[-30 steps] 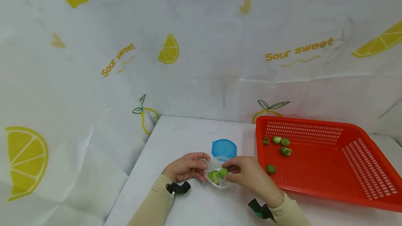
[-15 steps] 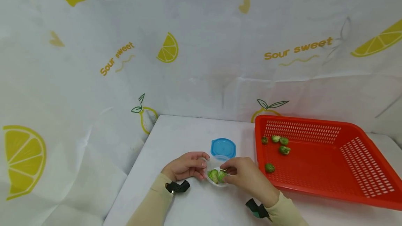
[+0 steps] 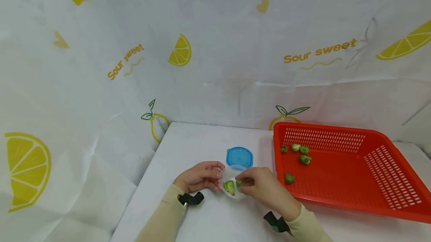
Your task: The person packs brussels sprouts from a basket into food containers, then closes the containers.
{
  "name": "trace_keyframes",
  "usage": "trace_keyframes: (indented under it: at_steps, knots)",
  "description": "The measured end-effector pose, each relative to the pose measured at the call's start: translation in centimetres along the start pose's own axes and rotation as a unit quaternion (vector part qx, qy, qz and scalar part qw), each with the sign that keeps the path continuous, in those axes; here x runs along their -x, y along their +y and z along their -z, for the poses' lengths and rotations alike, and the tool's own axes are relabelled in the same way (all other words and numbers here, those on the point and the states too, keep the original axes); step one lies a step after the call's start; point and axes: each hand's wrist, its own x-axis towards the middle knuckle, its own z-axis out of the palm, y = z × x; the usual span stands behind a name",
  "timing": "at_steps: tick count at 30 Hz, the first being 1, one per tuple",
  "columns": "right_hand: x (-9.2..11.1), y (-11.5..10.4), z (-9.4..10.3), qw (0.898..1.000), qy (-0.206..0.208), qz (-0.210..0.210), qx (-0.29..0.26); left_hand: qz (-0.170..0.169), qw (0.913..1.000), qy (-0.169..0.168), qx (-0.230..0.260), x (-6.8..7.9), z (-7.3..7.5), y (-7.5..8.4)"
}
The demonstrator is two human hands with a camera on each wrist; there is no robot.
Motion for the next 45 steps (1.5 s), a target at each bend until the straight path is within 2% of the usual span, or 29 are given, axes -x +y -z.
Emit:
trace_keyframes:
  at_steps: [8, 15, 21, 27, 34, 45]
  knots:
    - [0.6, -0.6, 3.1, 0.999, 0.026, 0.015, 0.023, 0.003, 0.9999, 0.014, 0.005, 0.4, 0.2, -0.2]
    - [1.1, 0.6, 7.9, 0.998, 0.044, 0.001, 0.049, 0.003, 0.9999, 0.010, 0.005, 0.8, 0.5, -0.4]
    - [0.7, 3.9, 12.8, 0.998, 0.027, -0.006, 0.054, 0.000, 0.9999, 0.008, 0.009, 0.8, 0.6, -0.4]
    - [-0.1, 8.9, 16.4, 0.999, 0.000, -0.035, 0.032, 0.009, 0.9999, 0.007, 0.010, 0.8, 0.5, -0.2]
    - [-0.7, 14.0, 18.1, 0.997, -0.027, -0.064, 0.025, 0.017, 0.9997, 0.001, 0.019, 0.6, 0.3, -0.2]
    - [-0.5, 17.3, 18.9, 0.995, -0.048, -0.085, 0.004, 0.010, 0.9998, -0.004, 0.015, 0.1, -0.3, 0.1]
